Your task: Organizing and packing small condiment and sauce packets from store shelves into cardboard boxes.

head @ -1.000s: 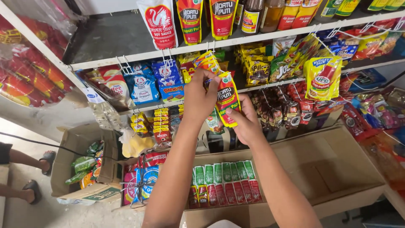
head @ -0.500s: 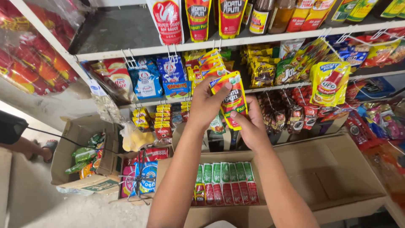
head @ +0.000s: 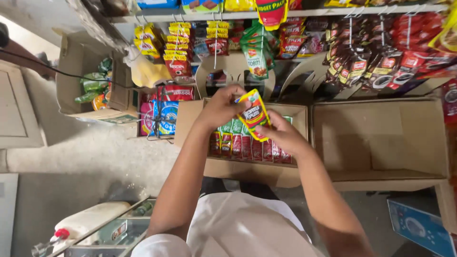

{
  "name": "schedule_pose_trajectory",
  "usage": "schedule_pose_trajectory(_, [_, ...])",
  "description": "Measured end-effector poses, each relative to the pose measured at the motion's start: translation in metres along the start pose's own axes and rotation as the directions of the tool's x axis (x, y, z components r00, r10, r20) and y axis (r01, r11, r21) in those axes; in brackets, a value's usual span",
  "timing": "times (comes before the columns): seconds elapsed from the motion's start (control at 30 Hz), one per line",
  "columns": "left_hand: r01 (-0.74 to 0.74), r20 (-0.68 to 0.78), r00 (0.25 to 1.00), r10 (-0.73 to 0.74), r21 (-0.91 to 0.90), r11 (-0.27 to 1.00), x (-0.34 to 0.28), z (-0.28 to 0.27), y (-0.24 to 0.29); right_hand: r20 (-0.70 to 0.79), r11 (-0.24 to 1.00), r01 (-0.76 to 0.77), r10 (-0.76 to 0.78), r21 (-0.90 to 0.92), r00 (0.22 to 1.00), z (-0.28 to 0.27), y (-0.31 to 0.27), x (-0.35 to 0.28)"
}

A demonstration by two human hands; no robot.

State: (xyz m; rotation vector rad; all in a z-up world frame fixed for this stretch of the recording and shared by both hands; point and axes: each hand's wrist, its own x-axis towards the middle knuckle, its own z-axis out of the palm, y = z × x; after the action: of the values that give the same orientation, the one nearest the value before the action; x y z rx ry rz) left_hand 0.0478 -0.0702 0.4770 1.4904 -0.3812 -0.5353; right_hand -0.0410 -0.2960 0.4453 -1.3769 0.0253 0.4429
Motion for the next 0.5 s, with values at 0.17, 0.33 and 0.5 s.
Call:
schedule_pose_trajectory(0.17, [0.213, -0.040, 0.976, -0.215, -0.044, 0.976, -0.018, -0.011, -0.081, 0.069, 0.988, -0.136, 0.141, -0.068, 0.988, -0.013, 0.085, 0.014])
schedule_pose_trajectory(0.33, [0.407, -0.092, 0.908, -0.410, -0.049, 0.912, -0.028, -0.040, -0.172, -0.015, 0.909, -0.366, 0.371, -0.197, 0.929, -0.024, 0.164, 0.030])
schedule_pose_trajectory(0.5, [0.296, -0.253, 0.942, -0.222, 0.310, 0.903, -0.039, -0.048, -0.257, -0.158, 0.848, -0.492, 0.468, -0.197, 0.870, -0.017, 0.235, 0.034])
